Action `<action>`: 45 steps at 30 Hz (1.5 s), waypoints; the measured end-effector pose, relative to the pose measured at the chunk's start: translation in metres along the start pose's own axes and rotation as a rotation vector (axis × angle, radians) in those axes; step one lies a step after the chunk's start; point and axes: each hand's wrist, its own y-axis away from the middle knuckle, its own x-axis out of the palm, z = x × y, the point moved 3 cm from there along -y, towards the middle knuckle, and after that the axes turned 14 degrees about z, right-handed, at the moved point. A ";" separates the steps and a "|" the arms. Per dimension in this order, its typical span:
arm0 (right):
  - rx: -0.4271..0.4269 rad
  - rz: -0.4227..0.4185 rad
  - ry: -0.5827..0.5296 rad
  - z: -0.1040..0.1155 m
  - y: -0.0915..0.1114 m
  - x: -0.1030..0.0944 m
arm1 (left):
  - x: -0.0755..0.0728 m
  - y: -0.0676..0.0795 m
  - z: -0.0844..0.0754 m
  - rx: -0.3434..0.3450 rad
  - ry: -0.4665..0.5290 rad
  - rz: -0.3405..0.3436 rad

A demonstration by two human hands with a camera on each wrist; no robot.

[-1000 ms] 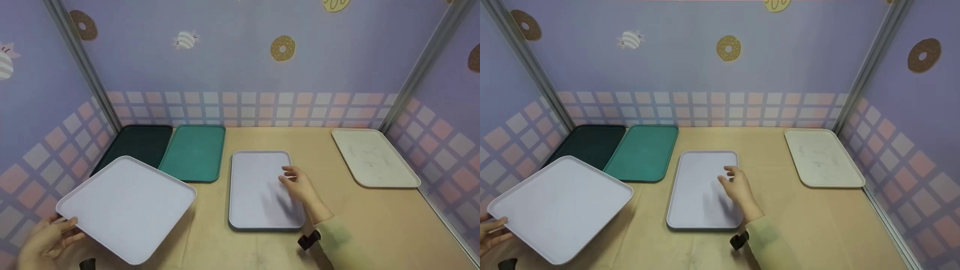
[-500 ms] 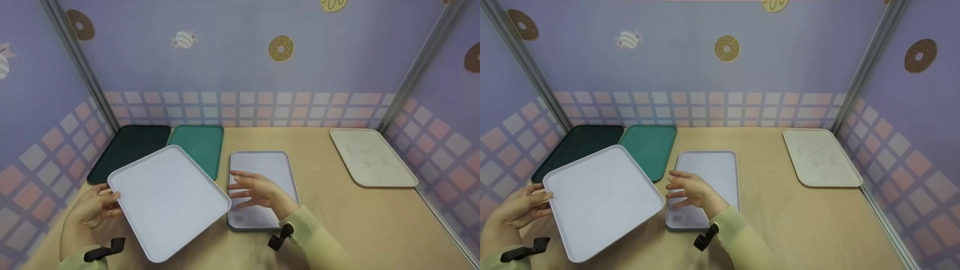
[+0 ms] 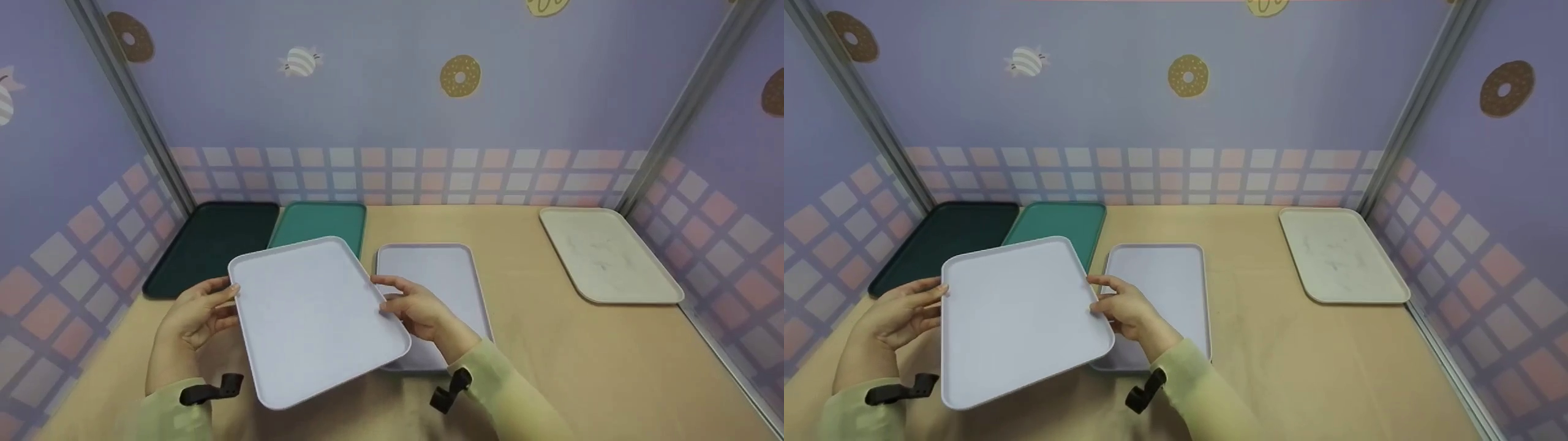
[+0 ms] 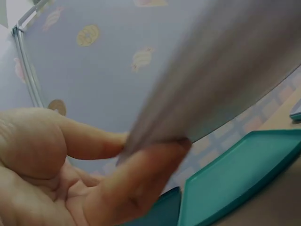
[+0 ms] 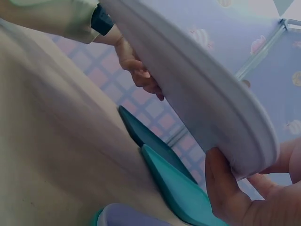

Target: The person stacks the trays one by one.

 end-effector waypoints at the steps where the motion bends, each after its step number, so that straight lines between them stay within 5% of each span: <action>1: -0.007 -0.001 -0.011 0.001 0.001 -0.002 | 0.003 -0.003 -0.001 0.010 0.019 -0.013; 5: -0.050 -0.013 -0.043 0.004 0.008 -0.013 | 0.018 -0.013 -0.002 0.052 0.055 -0.035; 11: -0.117 -0.035 -0.055 0.012 0.024 -0.033 | 0.045 -0.029 0.002 0.127 0.058 0.069; 19: -0.139 -0.038 -0.019 0.018 0.049 -0.061 | 0.079 -0.052 0.011 0.100 0.037 0.155; 37: -0.020 -0.247 0.252 0.024 0.095 -0.125 | 0.140 -0.113 0.044 0.049 -0.023 -0.045; 45: 0.019 -0.301 0.285 0.018 0.100 -0.144 | 0.160 -0.128 0.062 0.068 -0.212 -0.115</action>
